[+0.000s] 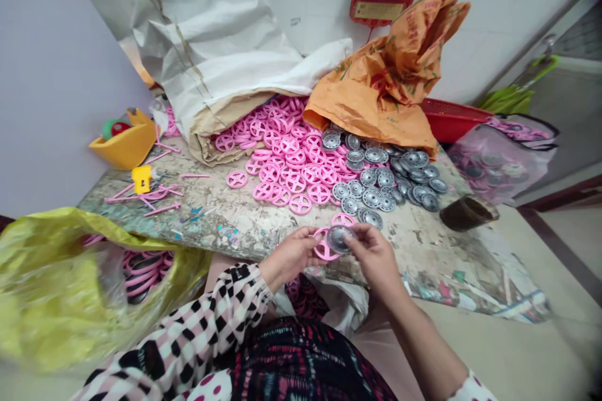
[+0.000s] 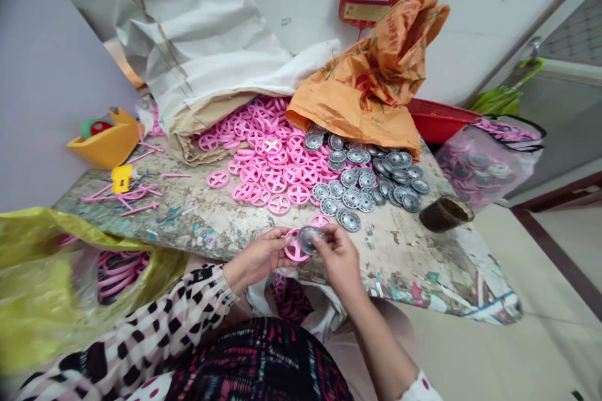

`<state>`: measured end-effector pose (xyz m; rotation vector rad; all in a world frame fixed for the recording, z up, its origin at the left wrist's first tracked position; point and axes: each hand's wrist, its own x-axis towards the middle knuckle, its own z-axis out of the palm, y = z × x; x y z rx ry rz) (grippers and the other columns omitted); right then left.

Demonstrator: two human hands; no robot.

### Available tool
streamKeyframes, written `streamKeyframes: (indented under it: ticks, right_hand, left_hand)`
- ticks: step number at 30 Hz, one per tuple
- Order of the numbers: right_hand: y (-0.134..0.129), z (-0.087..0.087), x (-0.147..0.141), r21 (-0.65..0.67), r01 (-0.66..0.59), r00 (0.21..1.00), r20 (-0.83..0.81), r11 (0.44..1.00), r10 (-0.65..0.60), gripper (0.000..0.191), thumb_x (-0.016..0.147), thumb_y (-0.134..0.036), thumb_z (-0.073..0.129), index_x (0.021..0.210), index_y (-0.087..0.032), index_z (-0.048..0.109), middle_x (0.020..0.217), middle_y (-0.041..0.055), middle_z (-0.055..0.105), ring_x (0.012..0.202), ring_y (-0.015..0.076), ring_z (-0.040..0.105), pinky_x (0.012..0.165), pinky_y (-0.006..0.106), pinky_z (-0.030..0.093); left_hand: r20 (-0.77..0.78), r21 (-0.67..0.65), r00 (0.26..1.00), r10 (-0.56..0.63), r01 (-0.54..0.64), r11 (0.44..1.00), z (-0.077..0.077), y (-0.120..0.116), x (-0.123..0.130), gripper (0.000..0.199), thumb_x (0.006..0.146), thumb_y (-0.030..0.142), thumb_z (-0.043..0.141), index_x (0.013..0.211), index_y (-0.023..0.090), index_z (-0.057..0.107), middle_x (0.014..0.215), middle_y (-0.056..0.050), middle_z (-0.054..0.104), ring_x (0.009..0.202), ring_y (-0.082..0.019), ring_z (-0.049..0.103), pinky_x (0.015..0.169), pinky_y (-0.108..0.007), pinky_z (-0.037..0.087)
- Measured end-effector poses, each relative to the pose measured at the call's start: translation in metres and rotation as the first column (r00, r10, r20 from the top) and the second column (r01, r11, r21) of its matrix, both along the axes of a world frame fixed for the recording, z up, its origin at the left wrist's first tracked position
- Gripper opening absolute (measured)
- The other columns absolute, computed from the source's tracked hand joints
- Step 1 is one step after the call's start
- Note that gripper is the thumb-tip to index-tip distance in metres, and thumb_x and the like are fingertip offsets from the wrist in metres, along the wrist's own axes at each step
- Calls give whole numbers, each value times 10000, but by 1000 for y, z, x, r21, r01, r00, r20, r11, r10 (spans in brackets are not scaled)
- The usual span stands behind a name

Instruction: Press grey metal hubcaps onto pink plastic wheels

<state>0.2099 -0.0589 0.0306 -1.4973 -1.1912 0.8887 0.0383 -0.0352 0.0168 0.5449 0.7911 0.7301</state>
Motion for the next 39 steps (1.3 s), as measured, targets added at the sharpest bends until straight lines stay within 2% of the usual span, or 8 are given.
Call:
streamKeyframes:
  ticks: [7, 11, 20, 24, 27, 31, 35, 39]
  right_hand:
    - [-23, -12, -30, 149, -128, 904, 425, 980, 53, 263, 841, -421, 577, 981, -198, 576, 984, 70, 539, 814, 186, 530, 739, 330, 455]
    - [-19, -12, -24, 50, -186, 911, 383, 981, 153, 372, 842, -393, 575, 1160, -205, 528, 1020, 63, 582, 842, 191, 547, 760, 328, 449]
    - [-17, -18, -35, -73, -136, 981, 129, 988, 145, 231, 738, -378, 633, 885, -201, 606, 742, -5, 600, 673, 164, 517, 640, 283, 418]
    - [-19, -28, -28, -172, -192, 981, -32, 966, 190, 324, 685, -438, 675, 880, -192, 593, 652, -31, 542, 592, 139, 466, 573, 256, 394]
    - [-33, -33, -20, -222, -280, 955, 31, 934, 294, 301, 721, -438, 648, 891, -195, 599, 700, -10, 568, 639, 155, 509, 605, 266, 421]
    - [-52, -30, -6, -191, -313, 855, 370, 930, 364, 356, 814, -412, 582, 1109, -218, 629, 994, 63, 613, 829, 197, 578, 706, 305, 463]
    - [-31, -24, 28, -40, -198, 765, 619, 979, 179, 355, 893, -438, 472, 1057, -182, 655, 996, 83, 622, 888, 210, 582, 792, 332, 456]
    - [18, -25, 70, 31, 21, 583, 811, 999, -37, 382, 912, -369, 409, 1058, -119, 659, 1020, 129, 639, 971, 258, 563, 885, 392, 420]
  left_hand:
    - [12, 89, 997, 80, -81, 993, -1, -18, -3, 471, 636, 398, 783, 933, 143, 520, 802, -25, 609, 609, -126, 587, 536, -244, 474]
    - [-4, 140, 995, 98, -96, 985, -2, -18, -3, 457, 640, 418, 764, 912, 143, 521, 804, -20, 598, 611, -121, 569, 521, -232, 453]
    - [-134, 230, 981, 143, -110, 967, -12, -23, 0, 326, 659, 374, 688, 821, 150, 516, 734, 6, 545, 614, -104, 519, 529, -210, 419]
    - [-305, 316, 950, 71, 30, 948, -20, -22, -2, 244, 723, 359, 608, 831, 157, 524, 711, 20, 536, 611, -103, 507, 545, -214, 415]
    - [-541, 453, 841, 21, 271, 849, -23, -14, -12, 220, 759, 330, 590, 897, 159, 600, 721, 14, 576, 636, -112, 517, 596, -229, 415]
    - [-742, 566, 630, 229, 404, 719, -22, 10, -29, 270, 825, 295, 542, 1051, 186, 640, 796, -7, 623, 689, -138, 547, 662, -261, 423]
    - [-805, 592, 361, 471, 534, 603, -19, 40, -33, 298, 842, 184, 493, 1105, 192, 631, 1045, -64, 605, 922, -185, 577, 794, -292, 428]
    - [-841, 457, 105, 530, 660, 595, -21, 59, -26, 315, 883, 218, 441, 1160, 189, 587, 1069, -101, 565, 922, -232, 579, 730, -330, 430]
